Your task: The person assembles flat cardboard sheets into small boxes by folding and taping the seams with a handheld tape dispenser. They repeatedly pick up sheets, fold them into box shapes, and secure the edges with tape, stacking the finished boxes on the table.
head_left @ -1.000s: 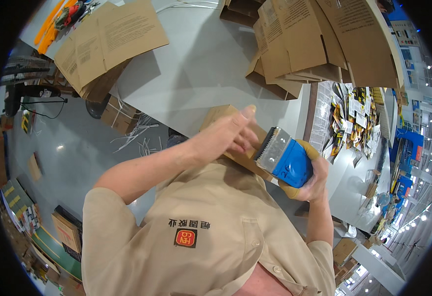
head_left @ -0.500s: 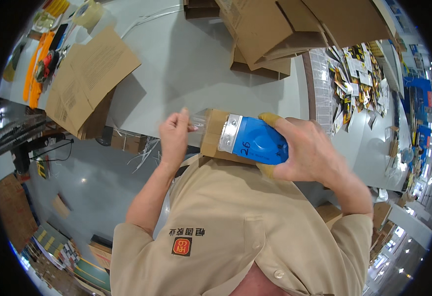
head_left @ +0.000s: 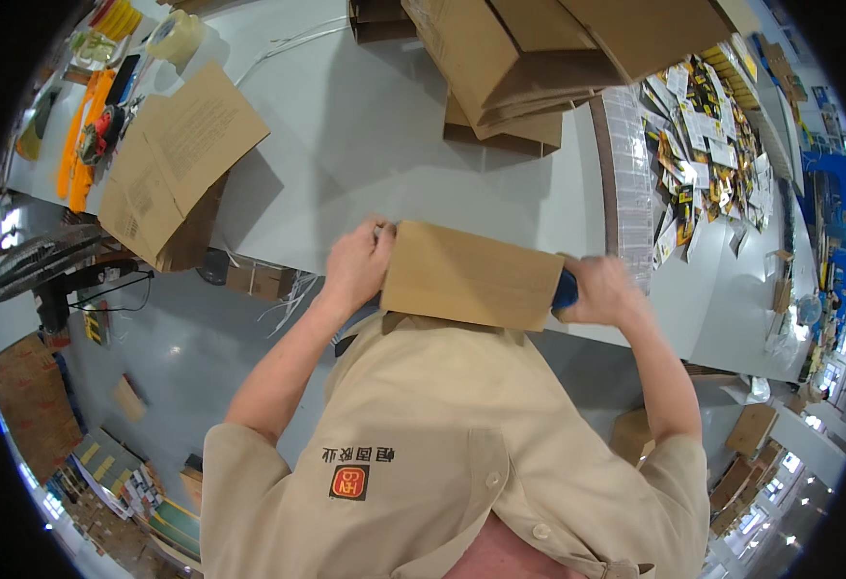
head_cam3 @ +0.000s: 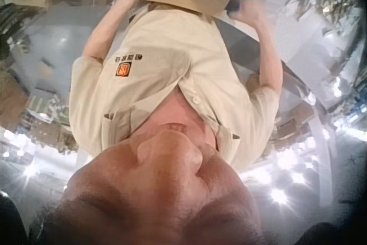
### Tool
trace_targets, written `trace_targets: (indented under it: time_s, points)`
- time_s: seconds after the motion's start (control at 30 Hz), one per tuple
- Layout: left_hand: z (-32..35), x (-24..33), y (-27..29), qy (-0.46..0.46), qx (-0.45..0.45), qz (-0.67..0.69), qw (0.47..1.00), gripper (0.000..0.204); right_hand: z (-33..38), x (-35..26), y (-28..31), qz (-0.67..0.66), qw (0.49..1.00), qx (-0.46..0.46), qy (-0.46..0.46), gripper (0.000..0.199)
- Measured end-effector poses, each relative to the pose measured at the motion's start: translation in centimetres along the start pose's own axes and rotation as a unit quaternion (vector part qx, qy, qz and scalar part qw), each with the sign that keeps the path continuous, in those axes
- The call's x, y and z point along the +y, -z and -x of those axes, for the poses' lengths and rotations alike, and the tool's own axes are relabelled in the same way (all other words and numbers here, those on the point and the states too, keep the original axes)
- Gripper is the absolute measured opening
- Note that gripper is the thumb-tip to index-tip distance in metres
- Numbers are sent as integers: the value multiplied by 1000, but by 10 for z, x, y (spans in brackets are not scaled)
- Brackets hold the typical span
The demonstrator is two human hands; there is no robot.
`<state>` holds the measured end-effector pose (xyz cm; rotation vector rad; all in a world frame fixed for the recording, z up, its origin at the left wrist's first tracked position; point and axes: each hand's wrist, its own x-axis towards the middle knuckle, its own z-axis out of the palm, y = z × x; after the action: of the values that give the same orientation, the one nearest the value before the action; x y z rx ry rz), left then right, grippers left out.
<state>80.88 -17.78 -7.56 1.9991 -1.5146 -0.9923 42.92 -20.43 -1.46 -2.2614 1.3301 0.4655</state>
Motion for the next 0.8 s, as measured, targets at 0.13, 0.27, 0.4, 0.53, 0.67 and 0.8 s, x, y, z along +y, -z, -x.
trace_targets:
  time_s: [0.13,0.27,0.4,0.53,0.67,0.8]
  points:
    - [6,11,17,-35,-22,74,996,39,-25,-49,47,-34,994,-92,57,47]
    - [41,14,50,-229,-3,117,966,66,15,-38,37,-130,961,6,-245,48]
    - [55,18,36,-242,-203,2,949,87,44,6,-43,-788,517,281,-180,37]
    - [41,42,28,-196,-228,70,951,101,25,22,-115,-726,585,335,-133,37]
    - [63,107,68,-252,-223,-9,942,105,57,29,-124,-792,463,397,-23,45]
    - [85,200,140,-356,-168,83,915,91,99,35,-103,-832,377,378,154,55]
